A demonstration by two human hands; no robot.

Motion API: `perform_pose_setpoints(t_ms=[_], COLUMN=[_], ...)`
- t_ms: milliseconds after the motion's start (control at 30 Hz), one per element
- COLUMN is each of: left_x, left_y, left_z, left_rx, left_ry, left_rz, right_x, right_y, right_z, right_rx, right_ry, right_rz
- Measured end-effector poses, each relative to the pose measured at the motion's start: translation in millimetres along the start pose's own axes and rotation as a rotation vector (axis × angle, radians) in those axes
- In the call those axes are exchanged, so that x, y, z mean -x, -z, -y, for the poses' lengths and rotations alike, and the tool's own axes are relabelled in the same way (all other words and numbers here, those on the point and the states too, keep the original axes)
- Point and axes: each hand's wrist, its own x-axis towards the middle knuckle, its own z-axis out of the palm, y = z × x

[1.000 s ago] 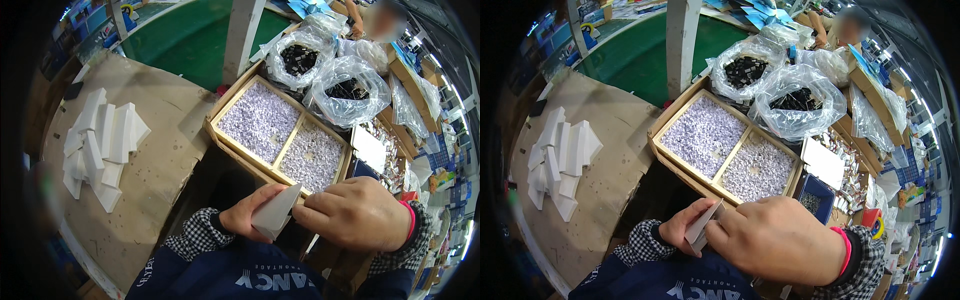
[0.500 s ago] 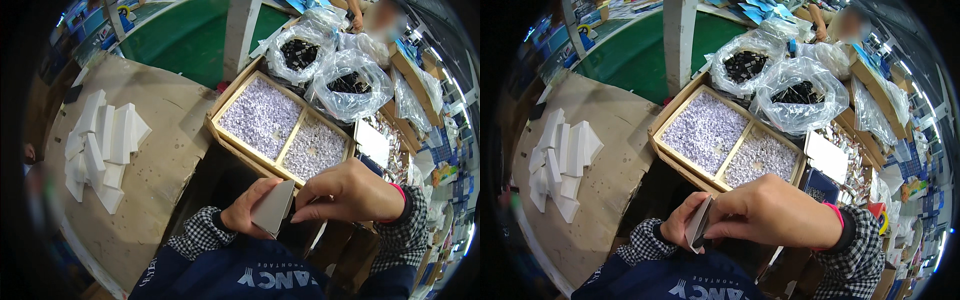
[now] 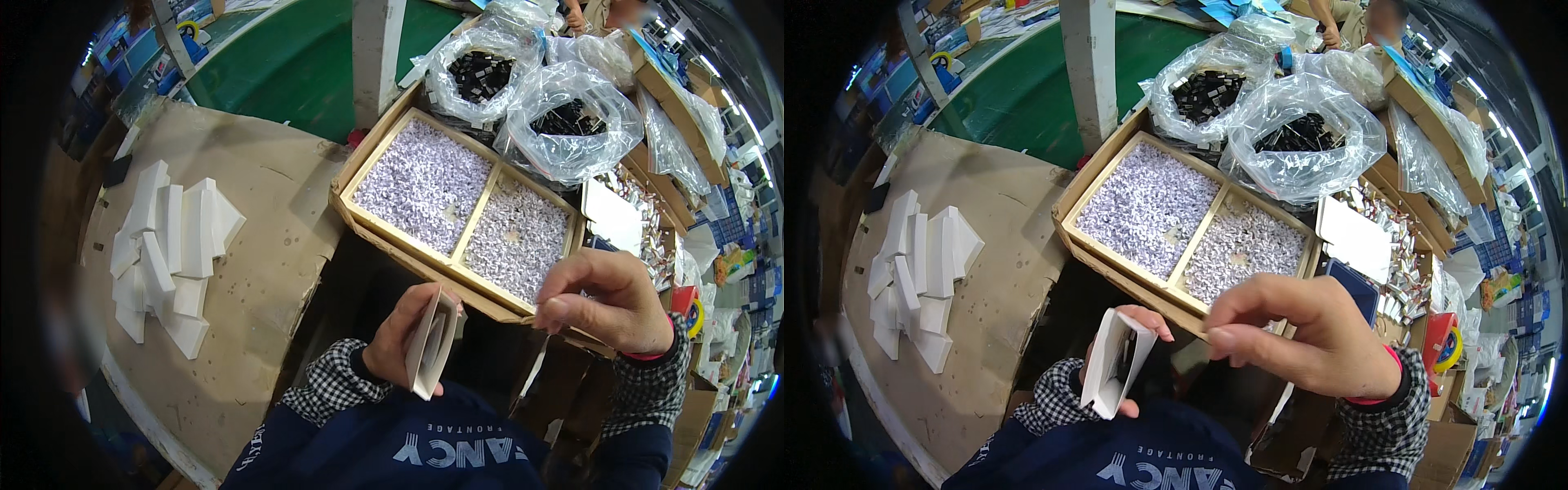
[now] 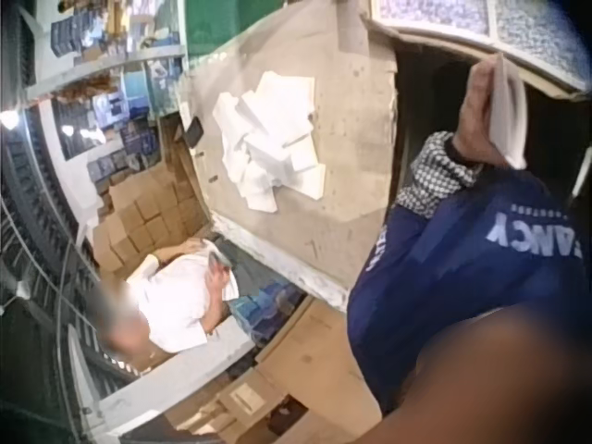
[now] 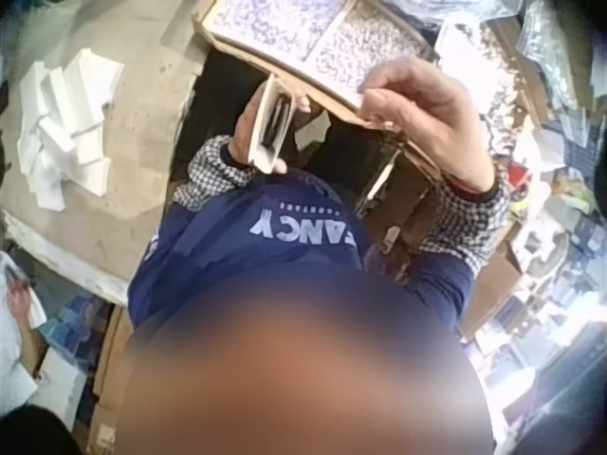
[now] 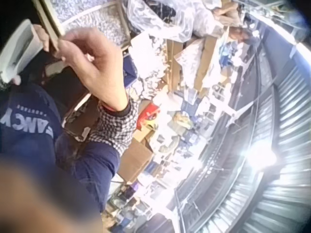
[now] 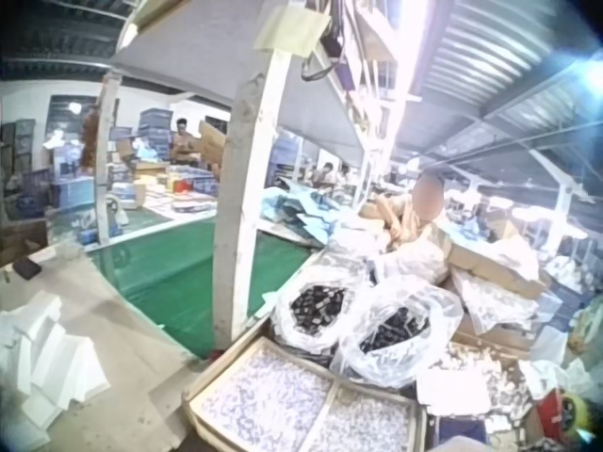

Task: The person repeatedly picks small white rectangular components from a tray, folds them into a compact shape, and places them into a larger cardboard box. The process is continuous and repetitive throughout the clip.

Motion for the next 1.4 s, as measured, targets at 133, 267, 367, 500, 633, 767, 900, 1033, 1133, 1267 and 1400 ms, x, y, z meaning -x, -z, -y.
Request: perform_pose_setpoints(t_ms=[133,267,367,500,633,767,900,1033,1133,1267,1400], left_x=[-6,-10,-4,-1,2,7,7,7,6,6,12], left_y=[-2,-1,-15,-21,-26,-26,-18,-17,-18,-15,-16], left_z=[-13,-11,-7,0,2,0,3,4,5,8,8], left_rx=[0.349,0.589,0.699,0.719,0.705,0.654,0.632,0.603,0.618,0.648,0.673], left_ry=[0.18,0.309,0.438,0.471,0.531,0.559,0.518,0.531,0.541,0.55,0.555], left_rz=[0.033,0.218,0.268,0.293,0.29,0.167,0.238,0.21,0.203,0.262,0.19], right_x=[22,35,26,4,-24,-29,-19,-11,-7,-13,-36], right_y=[7,16,27,34,34,43,48,51,54,56,53], right_z=[-21,-46,-69,-103,-133,-135,-119,-107,-104,-104,-98], right_rx=[0.094,0.512,0.868,1.185,1.329,1.248,1.094,0.936,0.88,0.93,0.939], right_ry=[-0.026,0.096,0.095,0.131,0.023,0.063,0.08,0.049,0.01,0.098,0.132], right_rz=[-0.133,-0.388,-0.385,-0.294,-0.23,-0.197,-0.269,-0.306,-0.335,-0.321,-0.225])
